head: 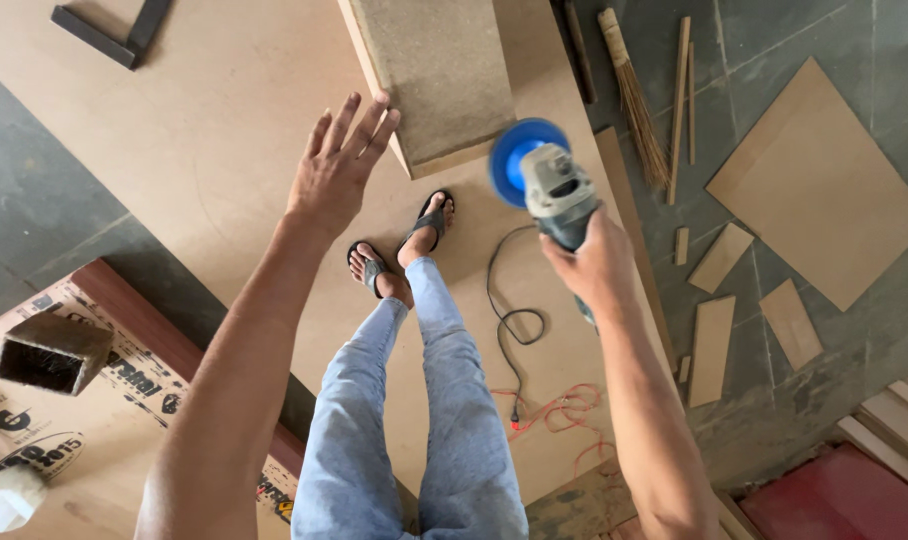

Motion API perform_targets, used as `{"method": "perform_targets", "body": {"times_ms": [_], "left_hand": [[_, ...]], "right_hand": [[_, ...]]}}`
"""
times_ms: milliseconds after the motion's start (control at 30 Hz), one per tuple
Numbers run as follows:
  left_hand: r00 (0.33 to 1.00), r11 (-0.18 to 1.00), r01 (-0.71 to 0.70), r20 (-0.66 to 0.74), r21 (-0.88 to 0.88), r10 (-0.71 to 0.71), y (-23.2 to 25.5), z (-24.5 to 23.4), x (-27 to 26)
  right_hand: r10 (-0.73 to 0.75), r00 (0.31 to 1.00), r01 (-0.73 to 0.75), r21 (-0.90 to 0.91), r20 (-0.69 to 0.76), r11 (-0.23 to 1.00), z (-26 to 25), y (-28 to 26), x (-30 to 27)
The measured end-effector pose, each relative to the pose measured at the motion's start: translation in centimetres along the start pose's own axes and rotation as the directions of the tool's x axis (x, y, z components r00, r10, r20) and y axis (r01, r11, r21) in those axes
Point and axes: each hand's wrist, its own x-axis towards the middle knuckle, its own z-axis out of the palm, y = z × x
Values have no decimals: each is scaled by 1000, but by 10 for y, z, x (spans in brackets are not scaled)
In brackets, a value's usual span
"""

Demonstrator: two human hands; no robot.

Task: The person plugs in an electric sander and sands the surfaces and edges of a small wooden box. They reposition the box multiple times to sand different sides and corners.

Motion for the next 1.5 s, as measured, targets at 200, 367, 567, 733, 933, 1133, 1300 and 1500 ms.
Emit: {"method": "perform_targets", "body": {"times_ms": [200, 367, 567, 733, 933, 1133, 1300, 1500], "left_hand": [[1000, 1000, 0, -13, -5, 0, 0, 1, -1], [1000, 1000, -7, -26, 8, 7, -1, -1, -1], [999, 1000, -16, -40, 15, 16, -2, 3, 0], [986, 999, -38, -164, -4, 37, -4, 10, 0], [903, 985, 166, -395, -48, -171, 29, 15, 85], [665, 722, 570, -295, -392, -686, 99, 11, 203], [576, 589, 768, -132, -251, -807, 109, -4, 219], [527, 491, 821, 56, -290, -848, 49, -15, 154]], "right_hand": [[-117, 990, 118, -12, 82, 993, 36, -45, -4], [-105, 979, 116, -60, 173, 991, 47, -61, -2], [-144, 990, 144, 8, -3, 990, 20, -20, -1], [45, 998, -46, -23, -38, 999, -15, 36, 5], [173, 962, -125, 225, -209, 966, -16, 74, 0], [355, 919, -224, 516, -169, 827, -1, 75, 2], [589, 807, -434, 711, 34, 554, 6, 71, 15], [584, 808, -436, 751, 83, 496, 3, 83, 42]]}}
